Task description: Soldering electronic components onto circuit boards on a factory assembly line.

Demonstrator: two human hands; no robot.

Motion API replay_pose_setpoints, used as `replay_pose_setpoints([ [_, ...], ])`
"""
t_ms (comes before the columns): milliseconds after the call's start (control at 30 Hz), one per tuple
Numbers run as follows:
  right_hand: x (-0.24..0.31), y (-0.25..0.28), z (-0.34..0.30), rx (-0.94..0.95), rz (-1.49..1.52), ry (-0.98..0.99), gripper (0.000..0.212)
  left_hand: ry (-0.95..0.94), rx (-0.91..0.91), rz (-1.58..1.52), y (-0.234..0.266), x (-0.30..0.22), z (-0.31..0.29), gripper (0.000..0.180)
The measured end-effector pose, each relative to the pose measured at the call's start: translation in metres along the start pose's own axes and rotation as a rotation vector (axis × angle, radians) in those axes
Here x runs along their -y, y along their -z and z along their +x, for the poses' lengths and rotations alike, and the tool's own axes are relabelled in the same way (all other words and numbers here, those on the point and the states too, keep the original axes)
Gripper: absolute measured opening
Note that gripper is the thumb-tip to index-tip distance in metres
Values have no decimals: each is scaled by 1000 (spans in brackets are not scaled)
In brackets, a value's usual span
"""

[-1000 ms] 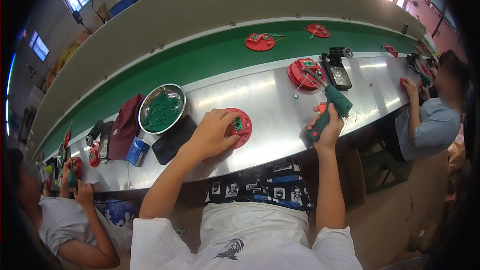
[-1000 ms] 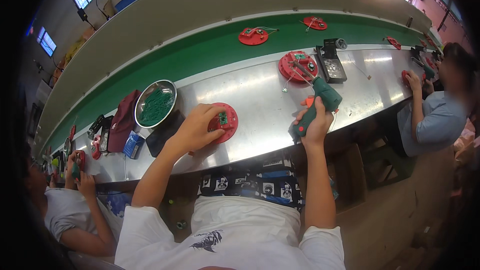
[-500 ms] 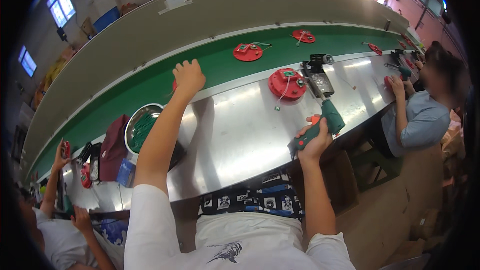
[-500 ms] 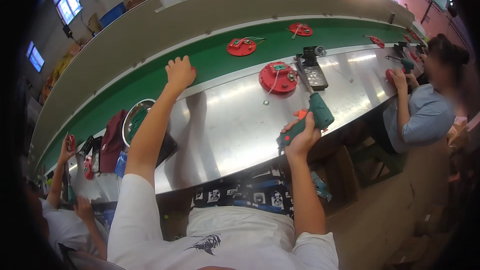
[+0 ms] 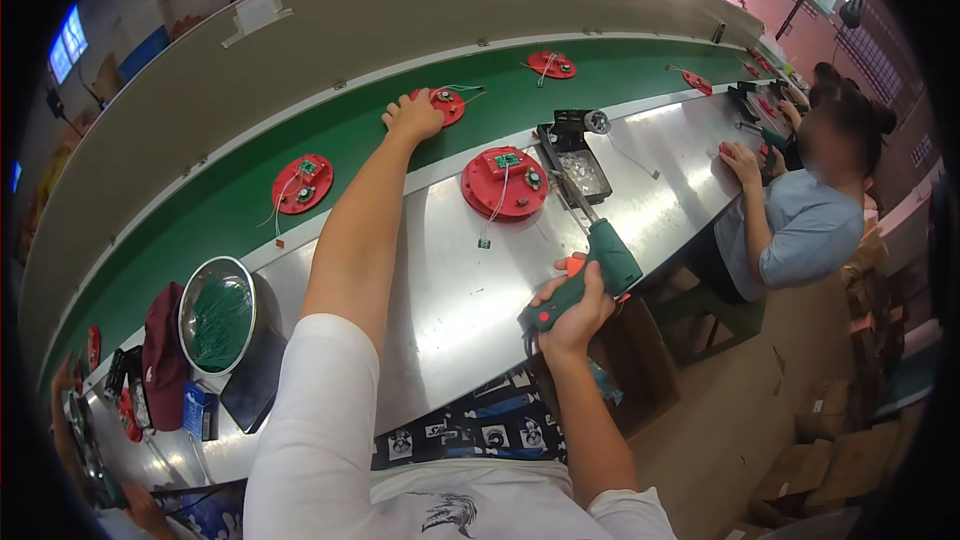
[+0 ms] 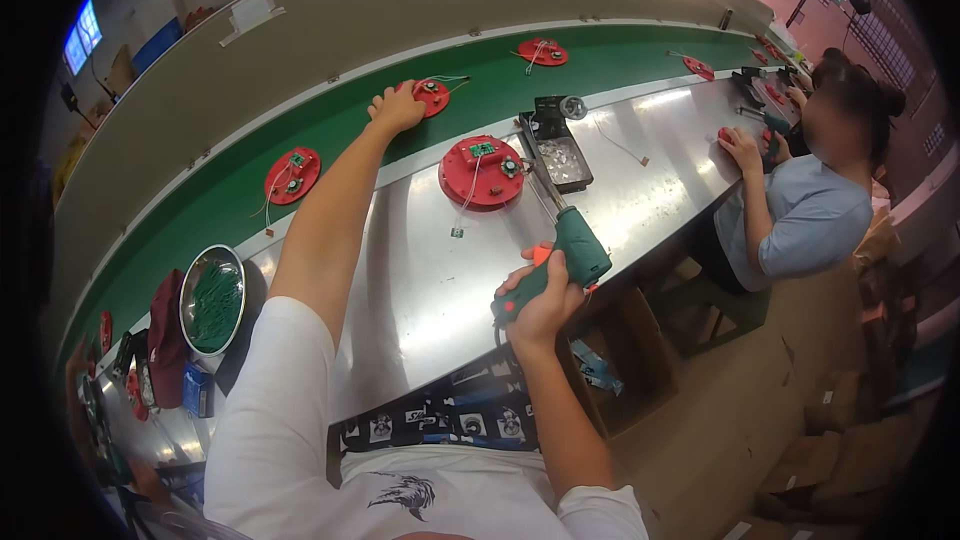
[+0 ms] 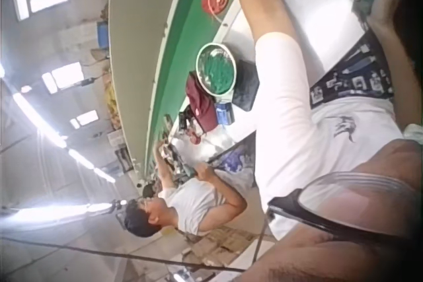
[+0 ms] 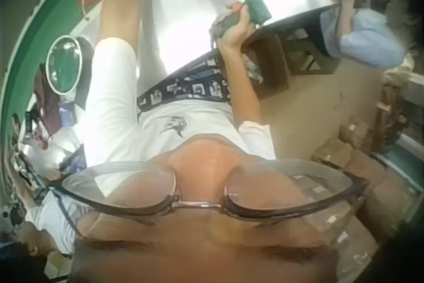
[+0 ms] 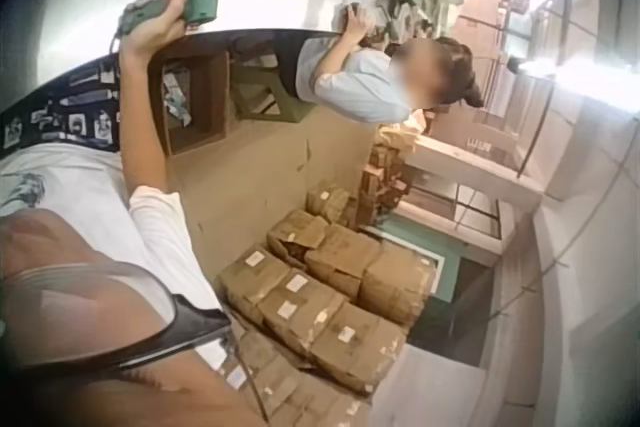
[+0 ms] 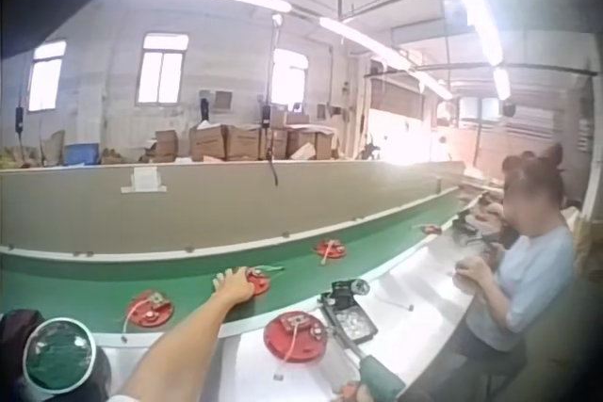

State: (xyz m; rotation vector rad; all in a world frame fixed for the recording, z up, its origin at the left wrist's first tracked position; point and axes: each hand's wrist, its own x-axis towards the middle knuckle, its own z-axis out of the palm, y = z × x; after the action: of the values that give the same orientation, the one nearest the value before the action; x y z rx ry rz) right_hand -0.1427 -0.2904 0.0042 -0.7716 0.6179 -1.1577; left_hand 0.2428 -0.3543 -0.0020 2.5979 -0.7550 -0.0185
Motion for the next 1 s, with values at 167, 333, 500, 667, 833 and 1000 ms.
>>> replay_pose_setpoints([
  [167, 0, 1, 4, -16, 27, -20, 32, -106, -29, 54, 10, 6, -1, 50],
  [333, -2, 6, 4, -21, 14, -3, 35, -142, 46, 112, 28, -6, -18, 41],
  [500, -2, 3, -1, 8, 57, -4, 37, -258, -79, 133, 29, 28, -22, 27],
  [667, -1, 5, 2, 31, 51, -27, 36, -734, -276, 217, 94, 47, -103, 33],
  [833, 3, 9, 2, 59, 32, -85, 38, -948, 61, -21, 130, 98, -234, 30],
  [1000, 2, 11, -2, 128, -50, -114, 39, -785, -1, -117, 146, 137, -319, 34],
])
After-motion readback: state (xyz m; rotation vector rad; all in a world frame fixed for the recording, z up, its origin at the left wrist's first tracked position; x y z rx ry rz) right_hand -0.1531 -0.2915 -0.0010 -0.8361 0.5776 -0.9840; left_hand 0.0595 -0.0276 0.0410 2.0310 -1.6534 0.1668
